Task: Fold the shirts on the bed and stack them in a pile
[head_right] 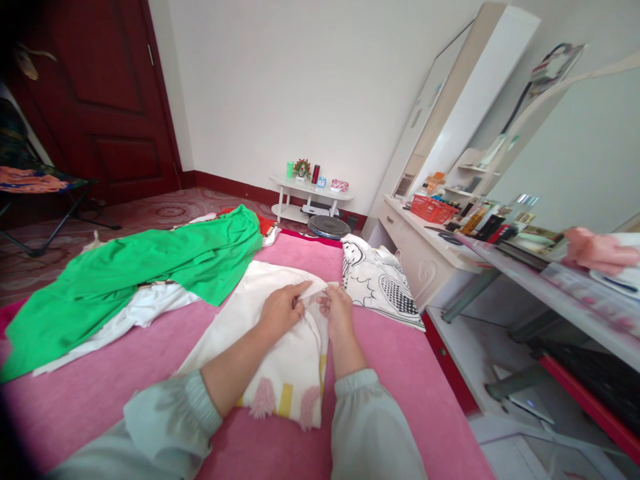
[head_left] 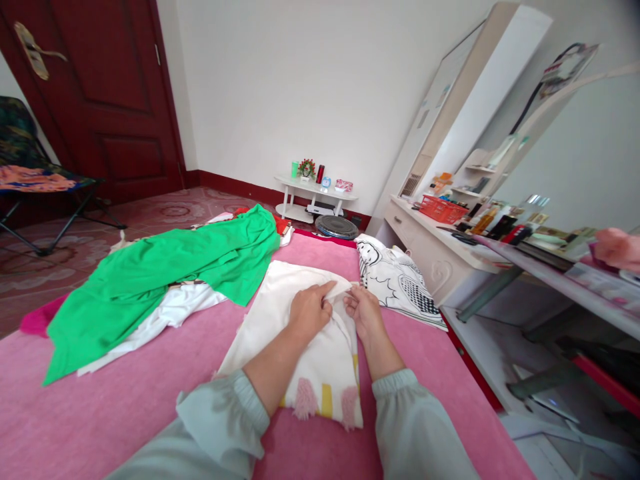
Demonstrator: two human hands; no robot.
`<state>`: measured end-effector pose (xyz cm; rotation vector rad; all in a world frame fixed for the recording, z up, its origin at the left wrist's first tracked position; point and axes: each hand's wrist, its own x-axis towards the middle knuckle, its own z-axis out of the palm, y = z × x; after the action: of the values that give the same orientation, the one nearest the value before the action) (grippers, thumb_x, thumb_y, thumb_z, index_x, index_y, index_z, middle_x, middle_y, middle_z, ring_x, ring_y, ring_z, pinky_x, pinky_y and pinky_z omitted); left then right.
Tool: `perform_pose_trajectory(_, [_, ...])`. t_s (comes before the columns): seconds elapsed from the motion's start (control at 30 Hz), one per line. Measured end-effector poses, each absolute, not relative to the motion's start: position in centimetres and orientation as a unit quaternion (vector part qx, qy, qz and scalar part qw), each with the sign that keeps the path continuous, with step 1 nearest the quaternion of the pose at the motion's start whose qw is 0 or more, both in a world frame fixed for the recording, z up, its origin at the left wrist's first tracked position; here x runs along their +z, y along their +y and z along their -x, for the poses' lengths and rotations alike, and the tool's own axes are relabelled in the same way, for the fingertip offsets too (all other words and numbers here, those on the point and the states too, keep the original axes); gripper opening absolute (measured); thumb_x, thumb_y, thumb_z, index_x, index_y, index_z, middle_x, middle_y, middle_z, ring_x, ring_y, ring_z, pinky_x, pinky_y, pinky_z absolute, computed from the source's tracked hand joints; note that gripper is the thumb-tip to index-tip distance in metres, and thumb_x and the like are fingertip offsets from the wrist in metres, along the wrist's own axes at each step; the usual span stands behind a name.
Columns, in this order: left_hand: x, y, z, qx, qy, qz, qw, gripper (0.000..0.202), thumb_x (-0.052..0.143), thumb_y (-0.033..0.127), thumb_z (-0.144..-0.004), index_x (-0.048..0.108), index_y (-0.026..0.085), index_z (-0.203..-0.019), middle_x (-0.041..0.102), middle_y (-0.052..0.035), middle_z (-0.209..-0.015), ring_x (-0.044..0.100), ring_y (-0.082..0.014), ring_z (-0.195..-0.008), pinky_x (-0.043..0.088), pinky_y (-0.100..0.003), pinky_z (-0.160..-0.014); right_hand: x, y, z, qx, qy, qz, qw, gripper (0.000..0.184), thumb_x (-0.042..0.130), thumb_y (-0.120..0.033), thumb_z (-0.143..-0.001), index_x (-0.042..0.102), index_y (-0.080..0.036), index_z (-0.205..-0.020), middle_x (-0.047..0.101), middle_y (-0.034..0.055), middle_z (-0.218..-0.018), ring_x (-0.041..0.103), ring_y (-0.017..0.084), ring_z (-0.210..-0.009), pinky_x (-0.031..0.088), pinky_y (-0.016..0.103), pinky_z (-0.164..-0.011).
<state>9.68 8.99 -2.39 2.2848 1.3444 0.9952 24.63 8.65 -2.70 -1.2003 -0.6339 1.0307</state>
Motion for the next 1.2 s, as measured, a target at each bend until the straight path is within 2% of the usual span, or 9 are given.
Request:
perform_pose_trajectory(0.27, [-3.1,9.8,-9.8,0.404,0.467,-0.737,0.275,0.047,0.051,0.014,-0.071,0.065,0.022,-0.116,0.07,0.0004,-0.085,0.059,-0.0142,-0.07,0.047,-0.024,-0.07,-2.7,8.8,-23.9,0.42,-0.347,0.496,0.676,0.028,0.075,-0.026,-0.056,0.063,-0.016,-0.079,0.069,0.002,-0.077,0.065,0.015,-0.073,0.05,0.021,-0.058])
perform_pose_trajectory(0.37, [-3.4,10.1,-9.9,0.425,0.457,-0.721,0.303,0.047,0.051,0.015,-0.071,0.065,0.022,-0.115,0.07,0.0008,-0.085,0.059,-0.0134,-0.068,0.047,-0.024,-0.069,-2.7,8.9,-23.5,0.365,-0.393,0.53,0.657,0.034,0.075,-0.025,-0.055,0.064,-0.017,-0.085,0.068,0.0006,-0.077,0.062,0.014,-0.064,0.047,0.021,-0.051])
perform_pose_trajectory(0.53, [-3.5,10.1,-10.0,0.44,0.425,-0.725,0.315,0.047,0.051,0.013,-0.07,0.066,0.019,-0.114,0.069,-0.0003,-0.084,0.059,-0.0134,-0.068,0.047,-0.023,-0.069,-2.8,9.1,-23.4,0.3,-0.448,0.561,0.628,0.014,0.066,-0.028,-0.065,0.062,-0.015,-0.067,0.056,-0.0045,-0.05,0.048,0.009,-0.043,0.039,0.019,-0.042])
perform_pose_trajectory(0.67, [-3.4,10.0,-9.9,0.428,0.405,-0.746,0.31,0.046,0.052,0.016,-0.074,0.063,0.02,-0.119,0.068,0.0001,-0.085,0.059,-0.0136,-0.069,0.047,-0.024,-0.07,-2.9,9.4,-23.9,0.386,-0.371,0.509,0.674,0.026,0.071,-0.032,-0.063,0.066,-0.016,-0.082,0.068,0.0012,-0.069,0.061,0.013,-0.059,0.049,0.023,-0.057])
perform_pose_trajectory(0.8, [-2.7,9.5,-9.7,0.406,0.367,-0.791,0.274,0.037,0.05,0.032,-0.085,0.064,0.021,-0.118,0.067,-0.0029,-0.1,0.061,-0.016,-0.083,0.048,-0.026,-0.079,-2.9,9.7,-24.5,0.455,-0.322,0.463,0.689,0.044,0.07,-0.043,-0.067,0.063,-0.019,-0.103,0.071,0.0066,-0.093,0.067,0.019,-0.075,0.053,0.029,-0.065])
perform_pose_trajectory(0.9, [-2.3,9.2,-9.6,0.372,0.326,-0.836,0.239,0.032,0.048,0.033,-0.088,0.069,0.023,-0.109,0.066,-0.0027,-0.108,0.06,-0.0177,-0.095,0.045,-0.027,-0.088,-3.3,9.8,-24.8,0.411,-0.343,0.494,0.685,0.055,0.071,-0.042,-0.066,0.058,-0.018,-0.113,0.07,0.0069,-0.091,0.067,0.021,-0.079,0.053,0.031,-0.068])
perform_pose_trajectory(1.0, [-2.5,9.2,-9.6,0.36,0.322,-0.849,0.216,0.029,0.05,0.026,-0.085,0.07,0.024,-0.106,0.066,-0.0023,-0.107,0.059,-0.0184,-0.097,0.045,-0.028,-0.09,-4.1,9.8,-25.3,0.325,-0.394,0.529,0.678,0.066,0.073,-0.027,-0.059,0.053,-0.016,-0.12,0.069,0.0052,-0.089,0.066,0.02,-0.079,0.052,0.032,-0.072])
perform_pose_trajectory(1.1, [-2.9,9.4,-9.6,0.371,0.335,-0.842,0.203,0.03,0.051,0.017,-0.08,0.071,0.022,-0.101,0.066,-0.0031,-0.101,0.059,-0.0179,-0.094,0.045,-0.028,-0.089,-4.9,9.8,-25.8,0.273,-0.43,0.545,0.665,0.064,0.067,-0.021,-0.059,0.054,-0.014,-0.121,0.068,0.0062,-0.09,0.066,0.019,-0.077,0.052,0.031,-0.071])
perform_pose_trajectory(1.2, [-3.2,9.5,-9.6,0.379,0.378,-0.829,0.162,0.031,0.051,0.013,-0.077,0.072,0.02,-0.099,0.064,-0.0051,-0.103,0.057,-0.0195,-0.098,0.044,-0.031,-0.092,-5.3,9.8,-26.3,0.229,-0.461,0.57,0.64,0.045,0.06,-0.023,-0.063,0.065,-0.014,-0.107,0.07,0.0087,-0.095,0.065,0.021,-0.081,0.052,0.034,-0.076])
